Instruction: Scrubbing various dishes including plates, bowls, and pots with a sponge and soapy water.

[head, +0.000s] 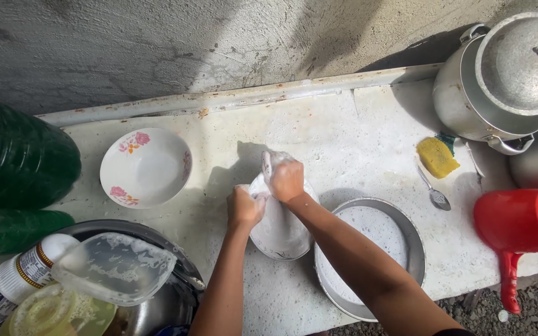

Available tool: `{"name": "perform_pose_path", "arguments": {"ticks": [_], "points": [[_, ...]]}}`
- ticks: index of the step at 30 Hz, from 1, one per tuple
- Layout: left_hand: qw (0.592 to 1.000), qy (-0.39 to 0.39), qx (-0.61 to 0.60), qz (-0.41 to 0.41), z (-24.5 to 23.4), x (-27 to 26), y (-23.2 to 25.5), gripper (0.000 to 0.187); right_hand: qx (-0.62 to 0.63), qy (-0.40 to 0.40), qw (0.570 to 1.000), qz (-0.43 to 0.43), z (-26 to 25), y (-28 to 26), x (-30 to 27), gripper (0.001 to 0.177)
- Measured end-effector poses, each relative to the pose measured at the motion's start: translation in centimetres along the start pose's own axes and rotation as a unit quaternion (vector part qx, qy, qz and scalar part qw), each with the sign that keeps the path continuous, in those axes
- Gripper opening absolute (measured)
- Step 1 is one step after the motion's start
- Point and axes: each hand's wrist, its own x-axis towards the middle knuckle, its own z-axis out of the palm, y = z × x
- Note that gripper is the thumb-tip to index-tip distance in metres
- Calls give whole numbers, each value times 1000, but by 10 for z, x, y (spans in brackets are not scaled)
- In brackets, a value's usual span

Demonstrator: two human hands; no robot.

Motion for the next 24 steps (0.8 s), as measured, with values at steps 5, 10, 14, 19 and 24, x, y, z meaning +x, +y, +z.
{"name": "perform_pose_path", "arguments": {"ticks": [5, 10, 14, 19, 24], "points": [[979, 112, -10, 172, -71, -56, 63, 15, 282, 203, 937, 21, -55, -33, 56, 44], [974, 167, -20, 149, -135, -83, 116, 25, 217, 241, 935, 140, -45, -23, 75, 23], [994, 13, 40, 104, -129, -57, 111, 25, 226, 274, 927, -117, -92, -80, 93, 31], [978, 153, -57, 132, -125, -86, 124, 37, 215, 215, 948, 97, -86, -53, 88, 23], [961, 213, -95, 152, -119, -71, 115, 49, 378, -97, 910, 140, -170, -88, 27, 66]]}}
